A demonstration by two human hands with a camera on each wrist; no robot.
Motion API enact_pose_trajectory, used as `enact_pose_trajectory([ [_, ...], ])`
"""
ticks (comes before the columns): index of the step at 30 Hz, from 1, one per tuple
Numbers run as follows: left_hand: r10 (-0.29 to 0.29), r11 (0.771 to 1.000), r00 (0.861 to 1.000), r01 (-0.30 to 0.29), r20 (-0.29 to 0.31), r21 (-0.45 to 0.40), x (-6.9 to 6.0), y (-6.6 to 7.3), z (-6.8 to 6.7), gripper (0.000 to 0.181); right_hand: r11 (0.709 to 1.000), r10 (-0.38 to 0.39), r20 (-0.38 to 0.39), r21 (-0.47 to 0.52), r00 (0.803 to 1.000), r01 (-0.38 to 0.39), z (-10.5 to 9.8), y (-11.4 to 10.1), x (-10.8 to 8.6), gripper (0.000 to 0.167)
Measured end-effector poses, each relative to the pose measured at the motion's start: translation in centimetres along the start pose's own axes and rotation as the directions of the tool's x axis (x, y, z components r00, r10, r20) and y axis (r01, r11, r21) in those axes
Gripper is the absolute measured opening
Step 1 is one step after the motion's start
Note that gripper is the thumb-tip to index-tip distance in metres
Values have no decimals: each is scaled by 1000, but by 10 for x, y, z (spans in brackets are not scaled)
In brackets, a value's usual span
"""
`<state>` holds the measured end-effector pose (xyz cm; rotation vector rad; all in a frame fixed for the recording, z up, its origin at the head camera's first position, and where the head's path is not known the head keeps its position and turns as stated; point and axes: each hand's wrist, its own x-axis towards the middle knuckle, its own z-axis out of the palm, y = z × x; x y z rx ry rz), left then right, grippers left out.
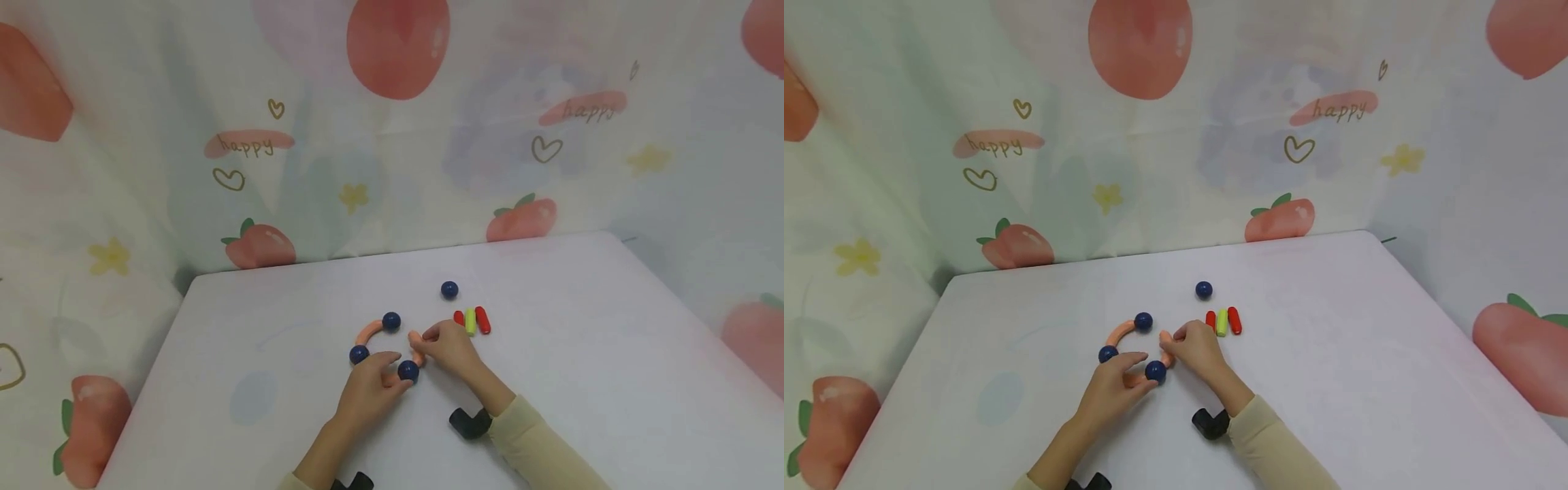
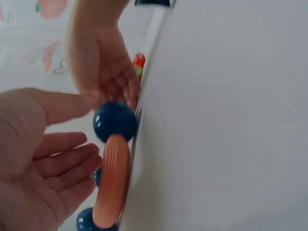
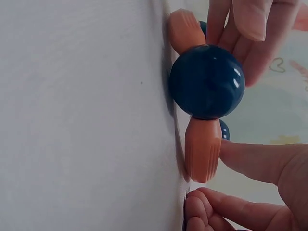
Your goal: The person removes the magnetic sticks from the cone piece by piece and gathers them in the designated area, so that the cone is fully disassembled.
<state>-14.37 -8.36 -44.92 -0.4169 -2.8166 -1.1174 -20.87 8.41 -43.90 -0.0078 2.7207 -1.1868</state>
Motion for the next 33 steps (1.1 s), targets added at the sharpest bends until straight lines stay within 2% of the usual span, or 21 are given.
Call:
enact_pose_trajectory([
  [6,50,999,999,-50,-9,7,-1,4,7,36,1000,-6,-20,14,1000,6,-1,-1,0,32],
  [12,76,997,997,-75,-17,11,2,3,8,31,999,2,-39,43,999,0,1,-3,-2,27],
  [20,70,996,997,-69,-25,53,4,3,6,31,998,-29,-75,55,997,33,4,-4,0,23],
  [27,57,997,998,-56,-20,50,4,5,6,30,999,-11,-83,44,996,15,5,-5,2,21],
  [33,55,998,998,-54,-12,39,4,4,9,30,999,22,-57,40,998,-20,7,-2,4,21],
])
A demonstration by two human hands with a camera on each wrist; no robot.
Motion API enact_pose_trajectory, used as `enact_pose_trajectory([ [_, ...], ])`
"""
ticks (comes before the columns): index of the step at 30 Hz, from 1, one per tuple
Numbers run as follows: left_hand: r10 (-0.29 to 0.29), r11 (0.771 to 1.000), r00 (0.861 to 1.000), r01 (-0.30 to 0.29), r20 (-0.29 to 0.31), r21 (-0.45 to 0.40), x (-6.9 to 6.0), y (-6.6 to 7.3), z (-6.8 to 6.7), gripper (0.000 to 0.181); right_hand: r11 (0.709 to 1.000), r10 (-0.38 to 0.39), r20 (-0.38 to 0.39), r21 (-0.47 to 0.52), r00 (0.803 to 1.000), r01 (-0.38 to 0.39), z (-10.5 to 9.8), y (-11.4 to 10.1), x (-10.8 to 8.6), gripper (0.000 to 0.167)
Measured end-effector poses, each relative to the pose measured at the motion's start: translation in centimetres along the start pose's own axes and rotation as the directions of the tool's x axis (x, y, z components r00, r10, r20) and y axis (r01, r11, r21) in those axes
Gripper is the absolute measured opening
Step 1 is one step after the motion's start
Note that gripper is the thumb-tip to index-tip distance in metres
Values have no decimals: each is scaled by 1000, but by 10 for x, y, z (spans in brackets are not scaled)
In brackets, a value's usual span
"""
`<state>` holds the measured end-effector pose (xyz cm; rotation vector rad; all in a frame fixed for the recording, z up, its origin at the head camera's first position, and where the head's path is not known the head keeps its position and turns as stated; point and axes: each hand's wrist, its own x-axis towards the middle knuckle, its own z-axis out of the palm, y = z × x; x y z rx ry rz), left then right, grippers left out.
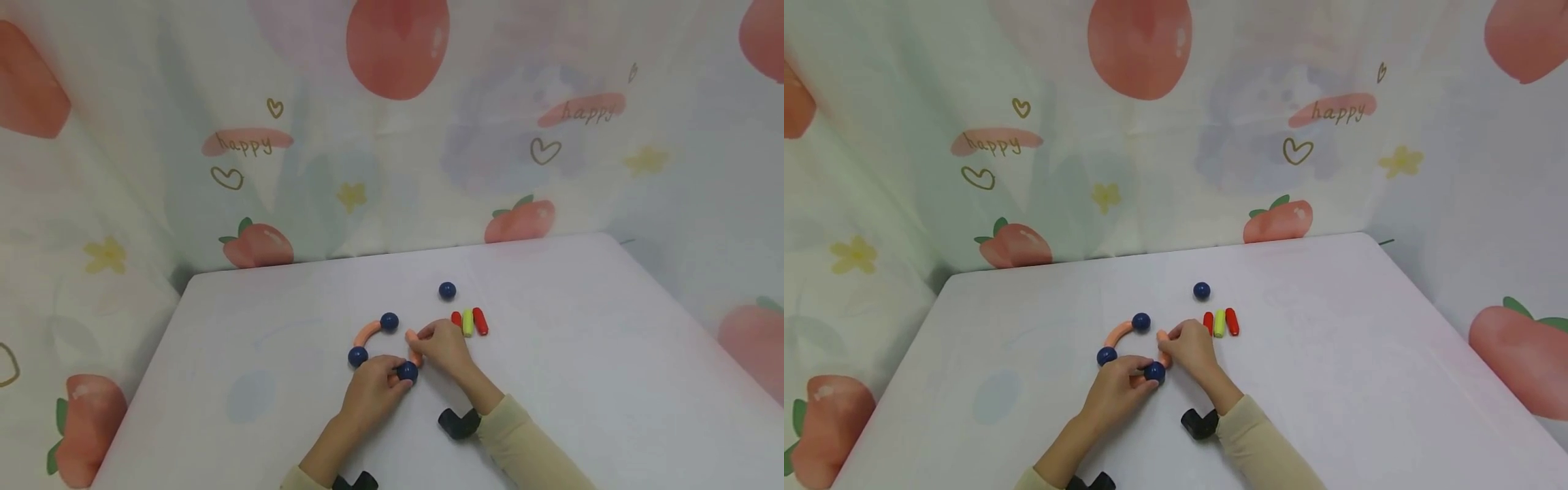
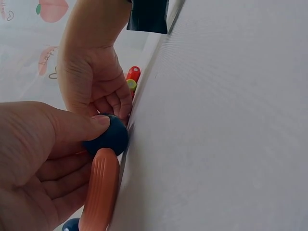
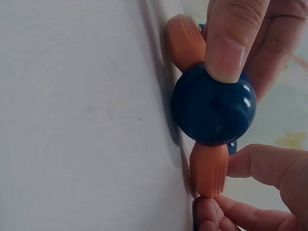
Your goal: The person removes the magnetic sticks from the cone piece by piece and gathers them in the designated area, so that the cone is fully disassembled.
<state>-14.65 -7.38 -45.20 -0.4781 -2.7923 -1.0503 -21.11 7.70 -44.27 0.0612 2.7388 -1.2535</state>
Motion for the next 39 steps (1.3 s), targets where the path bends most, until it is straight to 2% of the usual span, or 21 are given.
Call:
enact_pose_trajectory([
  [10,3,1000,1000,-3,7,11,1,1,-1,31,999,-35,-59,14,998,36,-7,4,9,21],
  [16,-10,1000,1000,10,12,27,2,1,-1,31,1000,-10,-62,22,998,12,-22,4,10,21],
  [24,-44,999,999,43,31,23,3,1,-4,32,999,-45,-94,-3,994,45,-45,11,10,24],
  [28,-65,998,997,65,39,1,2,1,-2,31,1000,7,-97,8,995,-7,-61,18,7,28],
  [36,-93,996,995,93,39,9,1,3,-1,31,996,79,-98,37,992,-76,-85,33,9,32],
  [39,-98,995,994,98,41,-4,1,4,-1,31,995,99,-103,12,990,-99,-96,45,13,35],
])
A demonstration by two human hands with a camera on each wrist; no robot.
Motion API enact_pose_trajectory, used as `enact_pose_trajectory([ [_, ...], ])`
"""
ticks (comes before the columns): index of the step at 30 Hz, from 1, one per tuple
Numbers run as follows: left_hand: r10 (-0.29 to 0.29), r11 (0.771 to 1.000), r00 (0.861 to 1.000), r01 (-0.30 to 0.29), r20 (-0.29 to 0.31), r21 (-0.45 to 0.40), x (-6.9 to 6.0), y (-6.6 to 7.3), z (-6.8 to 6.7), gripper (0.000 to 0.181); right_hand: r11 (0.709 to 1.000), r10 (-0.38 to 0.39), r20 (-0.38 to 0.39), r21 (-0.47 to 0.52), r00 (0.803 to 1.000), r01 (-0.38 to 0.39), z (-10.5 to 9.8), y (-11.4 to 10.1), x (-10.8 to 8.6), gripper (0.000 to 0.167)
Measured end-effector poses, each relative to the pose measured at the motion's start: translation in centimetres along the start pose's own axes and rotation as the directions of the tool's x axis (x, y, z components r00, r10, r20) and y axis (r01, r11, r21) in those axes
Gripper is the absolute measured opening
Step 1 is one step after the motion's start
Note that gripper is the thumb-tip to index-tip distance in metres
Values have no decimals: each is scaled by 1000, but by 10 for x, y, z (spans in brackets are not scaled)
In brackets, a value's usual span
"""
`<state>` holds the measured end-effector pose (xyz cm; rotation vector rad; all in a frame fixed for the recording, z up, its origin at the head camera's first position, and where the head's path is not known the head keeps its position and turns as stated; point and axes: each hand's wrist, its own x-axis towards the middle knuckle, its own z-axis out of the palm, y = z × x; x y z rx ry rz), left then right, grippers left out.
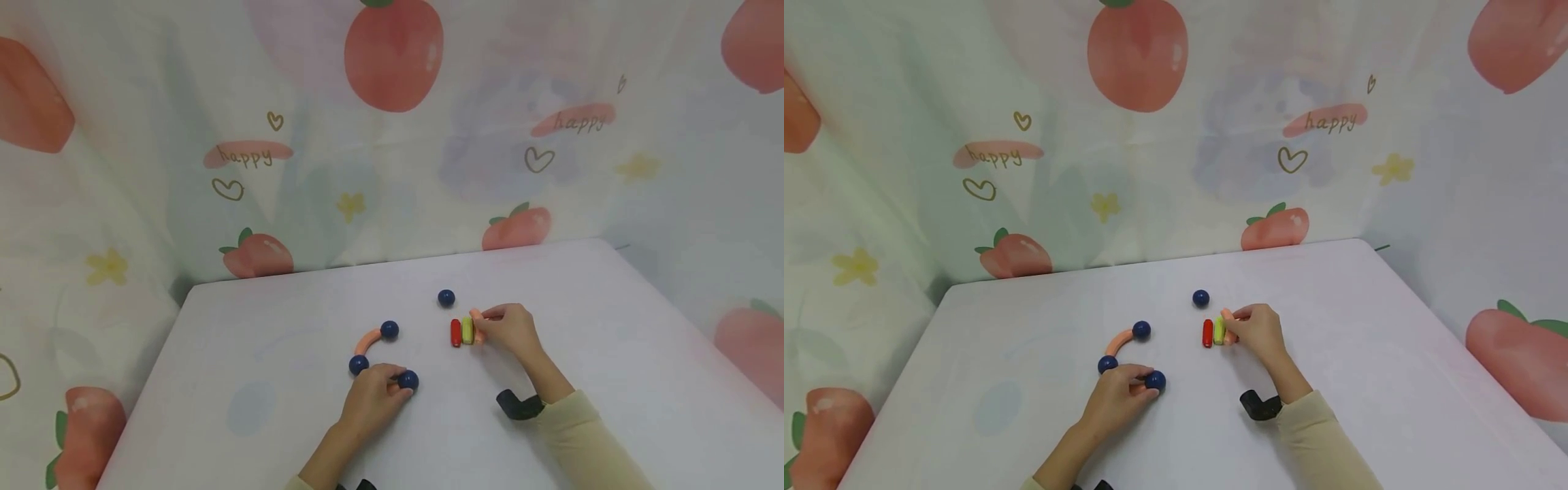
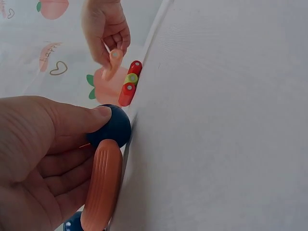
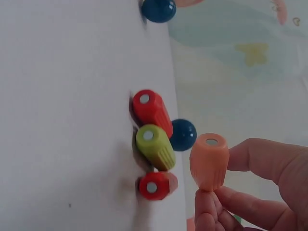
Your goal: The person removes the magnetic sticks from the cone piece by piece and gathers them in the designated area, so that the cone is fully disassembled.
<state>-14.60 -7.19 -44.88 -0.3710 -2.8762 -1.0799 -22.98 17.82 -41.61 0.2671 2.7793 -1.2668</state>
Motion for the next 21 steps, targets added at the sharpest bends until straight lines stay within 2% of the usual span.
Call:
enact_pose_trajectory([
  [8,24,1000,1000,-24,-15,-7,-1,-2,0,32,997,42,16,-65,999,-41,-16,16,11,39],
  [21,33,999,999,-33,-17,-1,-1,-2,1,32,989,57,38,-139,998,-51,-15,25,15,38],
])
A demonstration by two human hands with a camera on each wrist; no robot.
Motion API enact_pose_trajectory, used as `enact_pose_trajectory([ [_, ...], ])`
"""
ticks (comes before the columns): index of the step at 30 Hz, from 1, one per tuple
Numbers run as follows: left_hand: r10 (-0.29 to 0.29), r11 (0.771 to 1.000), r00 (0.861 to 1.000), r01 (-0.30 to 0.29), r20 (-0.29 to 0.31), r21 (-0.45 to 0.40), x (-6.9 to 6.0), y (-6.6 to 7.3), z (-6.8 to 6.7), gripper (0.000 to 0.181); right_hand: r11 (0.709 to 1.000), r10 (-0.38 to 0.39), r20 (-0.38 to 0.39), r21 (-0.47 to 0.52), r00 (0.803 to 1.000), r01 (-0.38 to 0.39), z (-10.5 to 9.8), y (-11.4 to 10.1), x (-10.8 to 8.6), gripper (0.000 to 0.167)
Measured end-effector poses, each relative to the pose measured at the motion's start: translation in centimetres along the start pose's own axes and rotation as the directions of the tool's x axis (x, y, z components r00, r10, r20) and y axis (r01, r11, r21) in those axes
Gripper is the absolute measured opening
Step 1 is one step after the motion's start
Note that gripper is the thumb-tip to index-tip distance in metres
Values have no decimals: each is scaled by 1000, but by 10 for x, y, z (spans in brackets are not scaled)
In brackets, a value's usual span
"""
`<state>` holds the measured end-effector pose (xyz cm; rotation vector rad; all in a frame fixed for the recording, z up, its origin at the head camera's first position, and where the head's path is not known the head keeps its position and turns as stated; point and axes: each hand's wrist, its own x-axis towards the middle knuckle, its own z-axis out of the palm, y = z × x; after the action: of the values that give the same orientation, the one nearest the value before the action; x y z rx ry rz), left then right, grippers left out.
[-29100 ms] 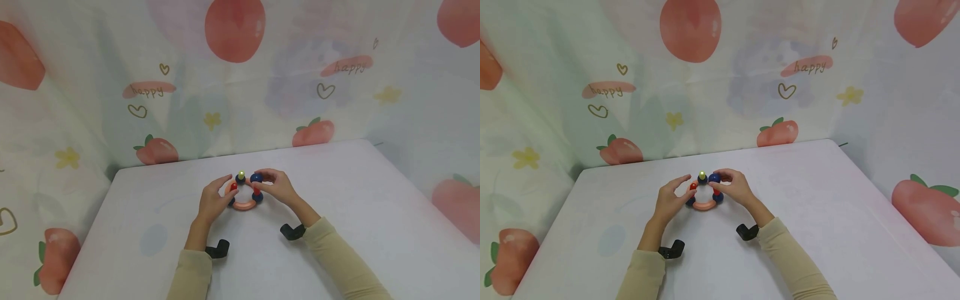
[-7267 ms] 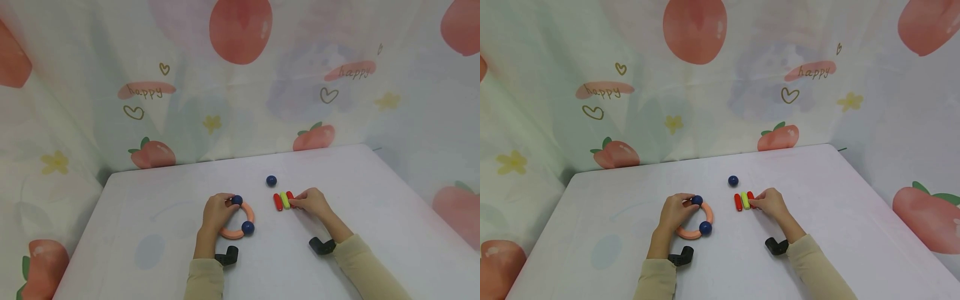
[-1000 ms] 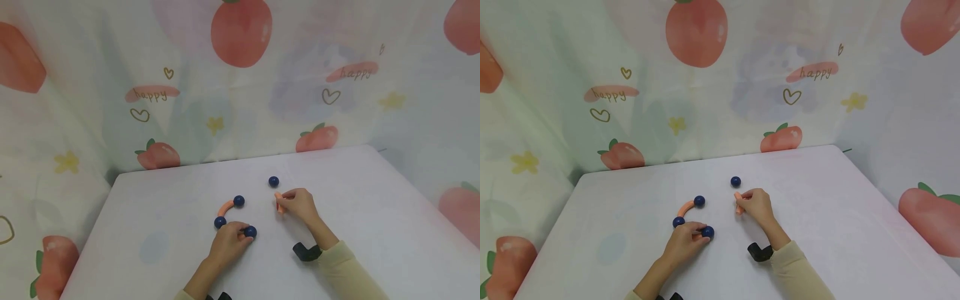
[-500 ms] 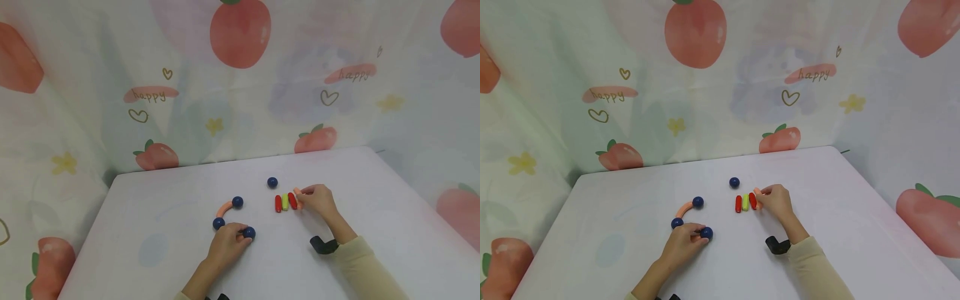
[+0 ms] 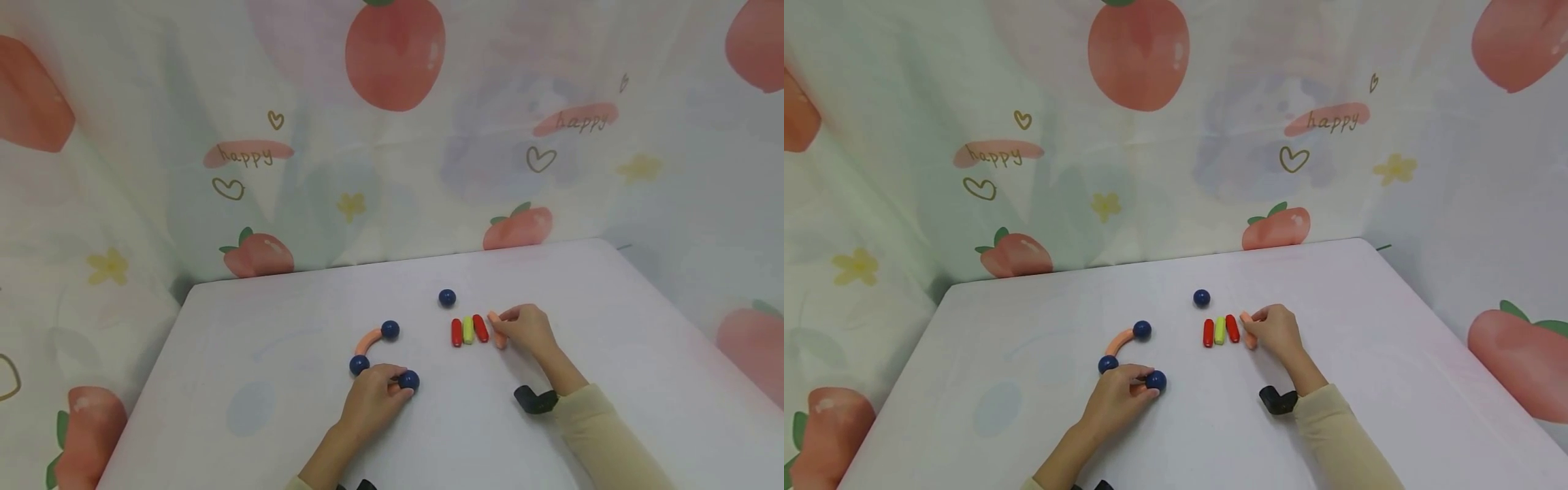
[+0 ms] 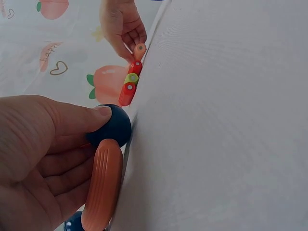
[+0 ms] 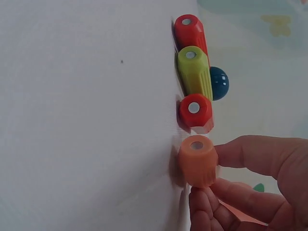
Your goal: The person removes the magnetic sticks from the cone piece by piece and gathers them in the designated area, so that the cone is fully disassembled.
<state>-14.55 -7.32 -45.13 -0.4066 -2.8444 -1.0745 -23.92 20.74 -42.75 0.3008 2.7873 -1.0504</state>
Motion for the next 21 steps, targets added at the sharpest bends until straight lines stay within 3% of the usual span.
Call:
enact_pose_trajectory([
  [14,19,1000,1000,-19,-4,10,-1,1,-1,31,1000,27,16,5,1000,-27,0,3,4,41],
  [18,16,1000,1000,-16,4,12,-1,1,-2,32,1000,12,-30,4,999,-12,1,6,3,53],
  [21,27,999,999,-28,27,21,-1,-1,-4,35,999,-44,-101,18,994,46,2,5,0,55],
])
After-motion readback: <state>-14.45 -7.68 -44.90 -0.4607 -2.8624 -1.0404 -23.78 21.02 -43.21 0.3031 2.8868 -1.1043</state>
